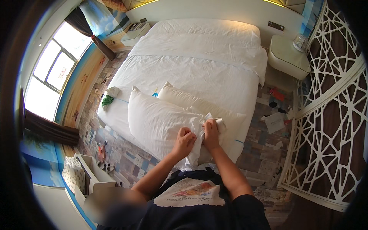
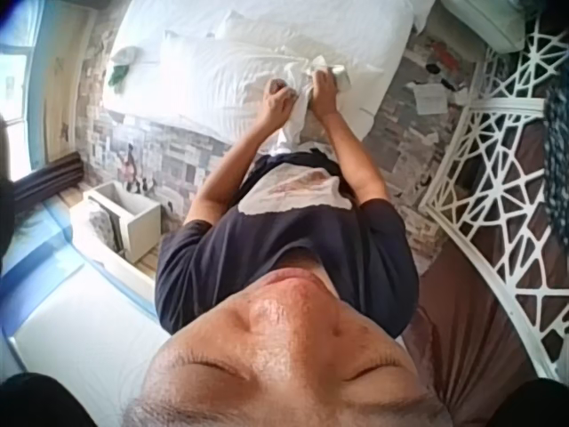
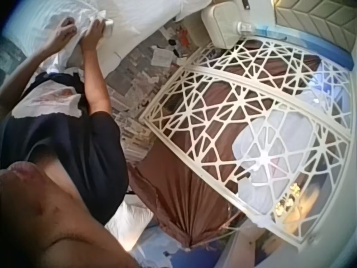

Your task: The person places a white pillow on a bed and inserts it into a white pillowcase. They repeatedly adjust the case, pull the corners, and smooth the surface until the pillow is fully enclosed and aligned on the bed.

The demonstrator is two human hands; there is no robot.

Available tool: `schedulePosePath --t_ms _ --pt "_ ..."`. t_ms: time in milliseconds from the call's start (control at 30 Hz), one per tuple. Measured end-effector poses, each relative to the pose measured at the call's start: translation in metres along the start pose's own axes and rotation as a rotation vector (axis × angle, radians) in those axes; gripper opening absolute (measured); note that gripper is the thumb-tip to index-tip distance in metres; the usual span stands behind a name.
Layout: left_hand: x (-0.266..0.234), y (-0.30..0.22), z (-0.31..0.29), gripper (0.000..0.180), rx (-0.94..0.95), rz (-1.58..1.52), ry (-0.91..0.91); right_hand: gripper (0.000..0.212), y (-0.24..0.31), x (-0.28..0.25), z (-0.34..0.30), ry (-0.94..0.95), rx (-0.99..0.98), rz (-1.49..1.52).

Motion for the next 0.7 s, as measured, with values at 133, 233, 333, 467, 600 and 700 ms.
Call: schedulePosePath --t_ms 133,233,333,467,600,700 --pt "-0.006 -0.015 0.011 0.014 0.128 0.044 0.011 0.018 -0.002 0.002 -0.001 0.002 -0.042 0.0" --pt "0.004 -0.002 0.012 0.013 -0.203 -0.364 -0.01 0.018 0.002 0.001 -0.001 -0.013 -0.07 -0.005" --pt "0.026 0.031 0.016 0.02 -0.6 -0.502 -0.11 0.017 0.004 0.001 -0.004 -0.004 -0.062 -0.006" --pt "0.033 0.053 0.014 0.02 -0.563 -0.456 -0.124 0.017 0.008 -0.002 -0.003 -0.005 -0.065 0.007" --pt "0.029 0.049 0.007 0.017 -0.622 -0.439 -0.065 0.02 0.007 0.001 -0.005 -0.002 -0.05 -0.006" --pt "0.028 0.051 0.008 0.016 -0.576 -0.335 0.063 0.02 0.01 0.001 -0.005 0.039 -0.084 0.02"
Point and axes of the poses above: each hand's wrist, its own z-axis towards the middle knuckle, its own x-axis out of the palm, y = z × x, the point moved 6 cm from there along z, towards the middle knuckle, and after that the axes turned 4 degrees about y, right-handed, at the moved point
